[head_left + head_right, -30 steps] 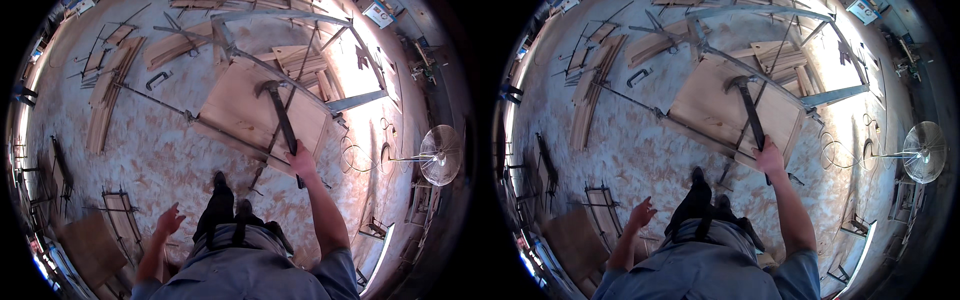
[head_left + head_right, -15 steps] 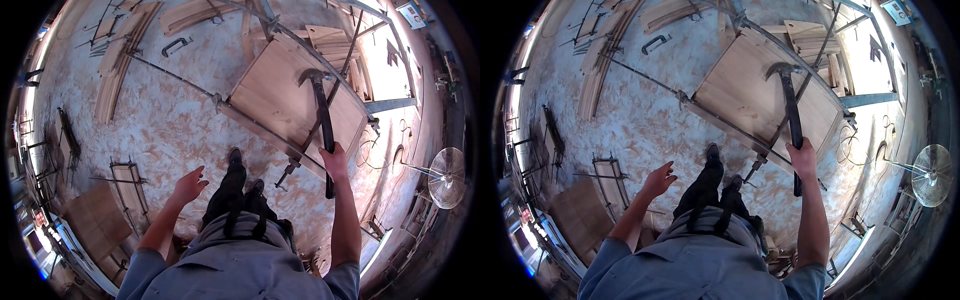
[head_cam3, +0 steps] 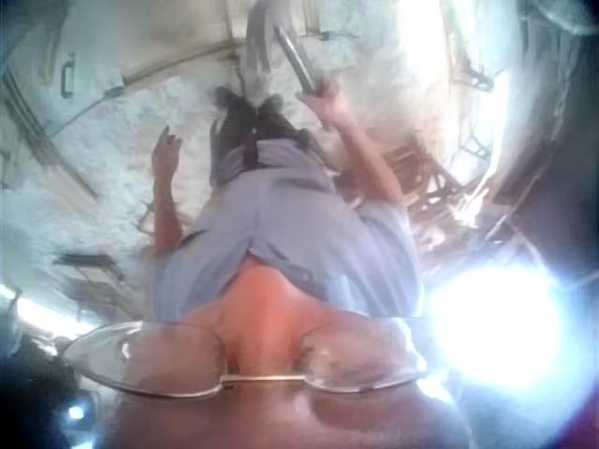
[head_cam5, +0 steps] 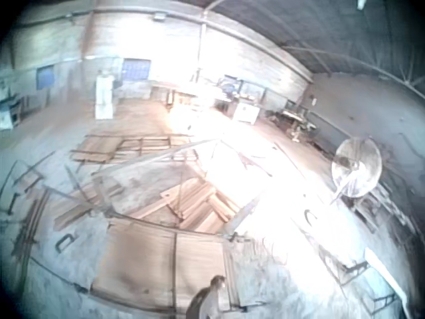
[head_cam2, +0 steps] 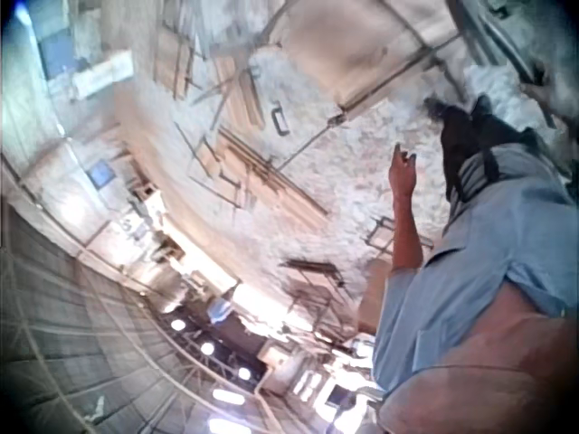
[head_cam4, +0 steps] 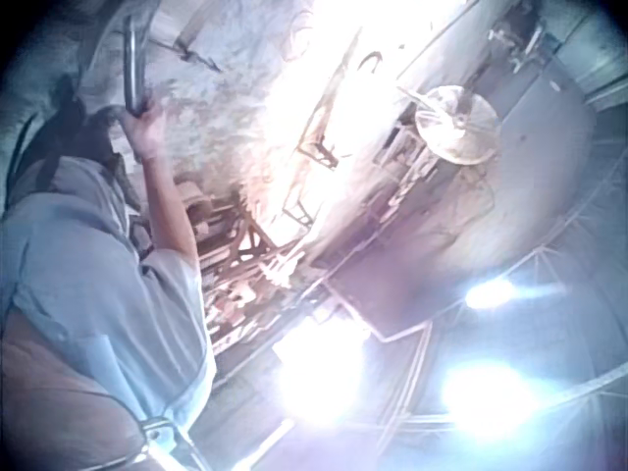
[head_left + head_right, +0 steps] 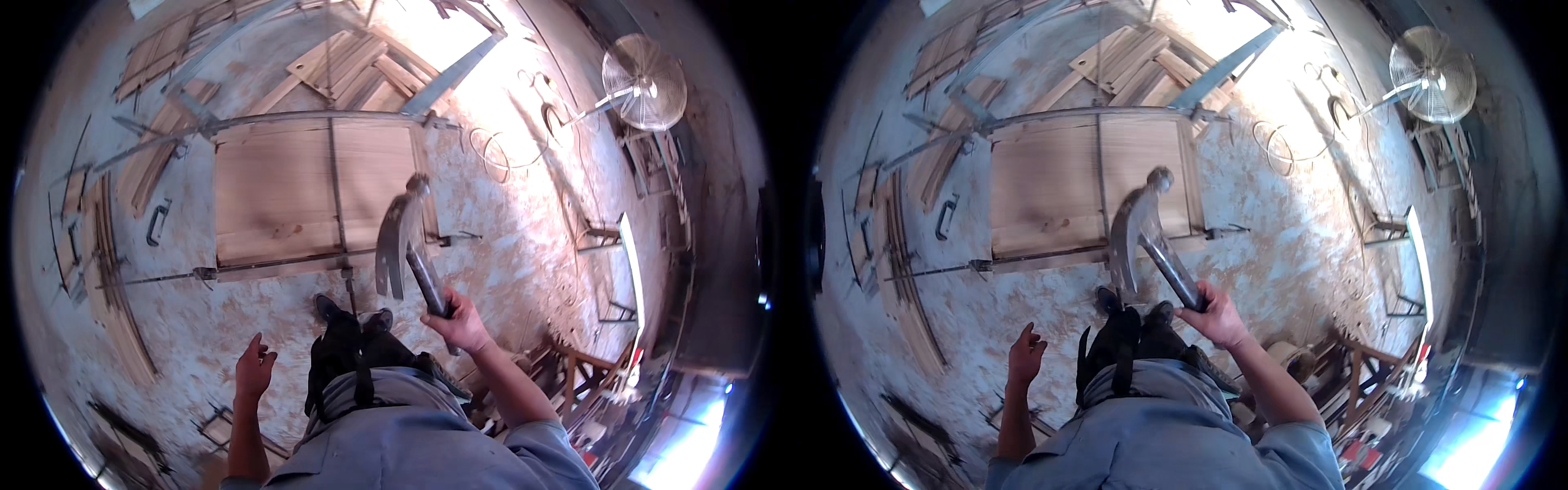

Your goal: The person moves a wooden frame clamped to a workbench and picks up a small wooden piece from the floor. They apply glue to the small piece and attach it to a larger wooden plank, pressing the joint together.

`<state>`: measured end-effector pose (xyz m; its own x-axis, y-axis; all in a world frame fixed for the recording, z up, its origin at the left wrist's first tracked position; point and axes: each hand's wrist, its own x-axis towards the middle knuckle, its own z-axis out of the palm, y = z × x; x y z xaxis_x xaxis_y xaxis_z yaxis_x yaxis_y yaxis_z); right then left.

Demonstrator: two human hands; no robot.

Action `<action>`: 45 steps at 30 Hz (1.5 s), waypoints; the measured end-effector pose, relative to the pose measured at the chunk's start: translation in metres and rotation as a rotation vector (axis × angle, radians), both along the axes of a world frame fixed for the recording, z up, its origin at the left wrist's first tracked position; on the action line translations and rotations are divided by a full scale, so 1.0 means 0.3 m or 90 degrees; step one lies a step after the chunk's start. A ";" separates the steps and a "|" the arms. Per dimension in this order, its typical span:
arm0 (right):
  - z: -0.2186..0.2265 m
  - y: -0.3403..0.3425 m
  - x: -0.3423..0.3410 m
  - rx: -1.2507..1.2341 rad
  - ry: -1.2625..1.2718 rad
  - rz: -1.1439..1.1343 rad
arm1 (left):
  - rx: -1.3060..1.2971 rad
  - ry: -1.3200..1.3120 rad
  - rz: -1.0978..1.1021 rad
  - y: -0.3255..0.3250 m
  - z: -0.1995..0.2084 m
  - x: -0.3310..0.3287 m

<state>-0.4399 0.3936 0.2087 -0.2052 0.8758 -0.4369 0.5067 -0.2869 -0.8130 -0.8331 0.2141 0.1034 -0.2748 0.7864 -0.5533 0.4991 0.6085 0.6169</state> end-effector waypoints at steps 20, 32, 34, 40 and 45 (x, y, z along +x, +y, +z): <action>-0.159 -0.701 0.563 -0.070 -0.137 -0.336 | 0.122 0.053 -0.324 0.244 0.179 0.485; -0.058 -0.839 0.302 -0.159 -0.010 -0.596 | 0.167 -0.066 -0.823 0.365 0.118 0.751; -0.121 -0.955 0.302 -0.272 -0.133 -0.567 | 0.183 -0.094 -0.901 0.364 0.107 0.806; -0.193 -1.267 0.352 -0.466 -0.176 -0.547 | 0.069 -0.001 -0.893 0.315 0.002 0.735; -0.292 -1.567 0.417 -0.423 -0.113 -0.702 | 0.027 0.151 -0.965 0.286 -0.180 0.540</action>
